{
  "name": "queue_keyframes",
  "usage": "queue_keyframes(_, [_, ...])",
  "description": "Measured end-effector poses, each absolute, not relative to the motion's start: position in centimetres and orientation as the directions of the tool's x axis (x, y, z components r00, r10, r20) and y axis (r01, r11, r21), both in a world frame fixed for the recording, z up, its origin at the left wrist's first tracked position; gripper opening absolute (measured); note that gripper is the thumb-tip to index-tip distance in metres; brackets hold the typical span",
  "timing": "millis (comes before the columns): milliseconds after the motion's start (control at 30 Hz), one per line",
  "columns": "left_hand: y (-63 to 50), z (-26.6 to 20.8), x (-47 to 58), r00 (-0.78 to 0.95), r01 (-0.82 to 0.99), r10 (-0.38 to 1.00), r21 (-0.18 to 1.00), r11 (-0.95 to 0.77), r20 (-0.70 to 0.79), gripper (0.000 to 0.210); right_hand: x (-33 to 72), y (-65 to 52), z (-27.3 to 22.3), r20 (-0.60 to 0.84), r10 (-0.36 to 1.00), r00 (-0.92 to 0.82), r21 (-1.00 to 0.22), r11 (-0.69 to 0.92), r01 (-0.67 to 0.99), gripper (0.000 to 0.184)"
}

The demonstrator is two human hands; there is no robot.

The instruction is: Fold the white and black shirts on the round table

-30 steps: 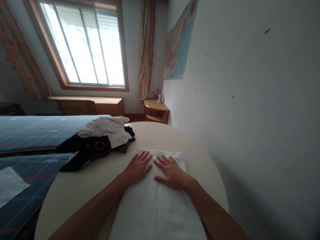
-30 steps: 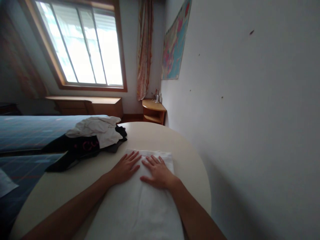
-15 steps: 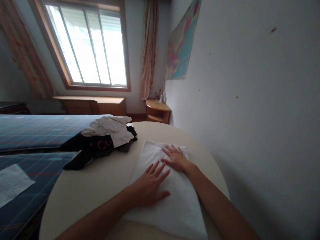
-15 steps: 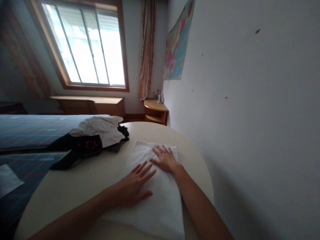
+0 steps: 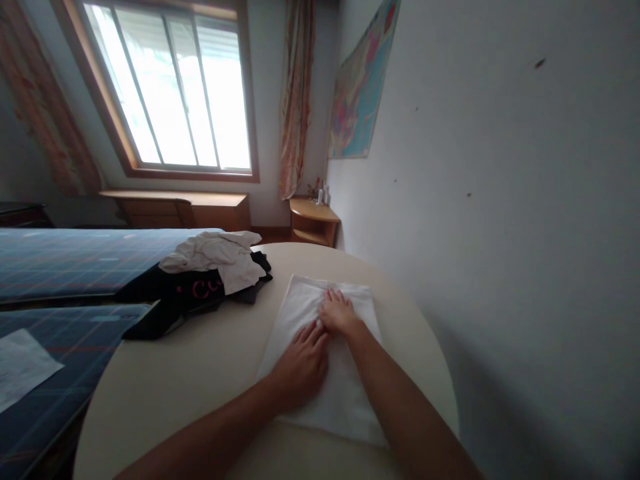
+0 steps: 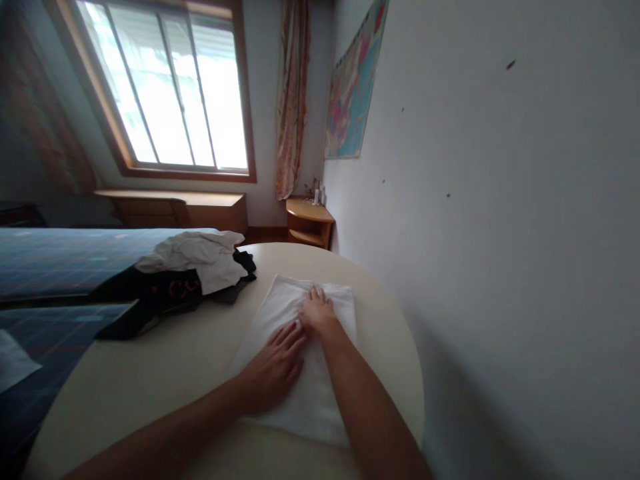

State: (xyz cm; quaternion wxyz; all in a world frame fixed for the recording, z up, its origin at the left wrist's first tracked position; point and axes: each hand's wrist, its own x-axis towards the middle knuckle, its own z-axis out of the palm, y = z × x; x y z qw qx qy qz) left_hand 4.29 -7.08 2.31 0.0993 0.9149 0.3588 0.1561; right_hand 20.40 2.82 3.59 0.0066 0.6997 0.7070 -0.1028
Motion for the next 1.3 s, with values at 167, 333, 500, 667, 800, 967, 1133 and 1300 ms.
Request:
queue_keyframes(167, [-5.7, 1.6, 3.7, 0.528, 0.794, 0.828, 0.234, -0.561, 0.190, 0.055, 19.6, 1.7, 1.8, 0.024, 1.000, 0.019, -0.199, -0.013, 0.980, 0.063])
queue_keyframes(333, [-4.9, 1.3, 3.0, 0.442, 0.865, 0.883, 0.186, -0.466, 0.155, 0.064, 22.3, 1.1, 1.8, 0.077, 0.997, 0.031, -0.222, -0.013, 0.975, 0.063])
queue_keyframes(500, [-5.2, 1.7, 3.0, 0.451, 0.869, 0.883, 0.163, -0.467, 0.131, 0.065, 23.6, 1.2, 2.0, 0.021, 0.997, 0.071, -0.199, -0.066, 0.978, 0.074])
queue_keyframes(667, [-6.0, 3.9, 3.0, 0.450, 0.876, 0.880, 0.118, -0.468, 0.149, 0.056, 23.0, 0.4, 2.3, -0.084, 0.996, 0.042, -0.188, -0.057, 0.981, 0.077])
queue_keyframes(800, [-5.4, 5.6, 2.5, 0.381, 0.910, 0.908, 0.103, -0.402, 0.175, 0.039, 22.3, -2.0, 3.1, -0.197, 0.980, -0.004, -0.198, -0.036, 0.980, 0.083])
queue_keyframes(967, [-2.8, 4.8, 1.0, 0.368, 0.891, 0.893, 0.176, -0.418, 0.258, 0.030, 21.4, -5.2, 4.7, -0.315, 0.944, -0.096, -0.214, 0.028, 0.976, 0.096])
queue_keyframes(1133, [-0.2, 1.7, 0.0, 0.534, 0.767, 0.784, 0.210, -0.607, 0.315, 0.050, 21.5, -5.6, 5.1, -0.154, 0.976, -0.157, -0.203, 0.124, 0.971, 0.091])
queue_keyframes(1300, [0.8, 0.5, -0.5, 0.472, 0.842, 0.867, 0.208, -0.497, 0.161, 0.053, 23.9, -3.8, 3.0, 0.099, 0.983, -0.153, -0.204, 0.170, 0.964, 0.060])
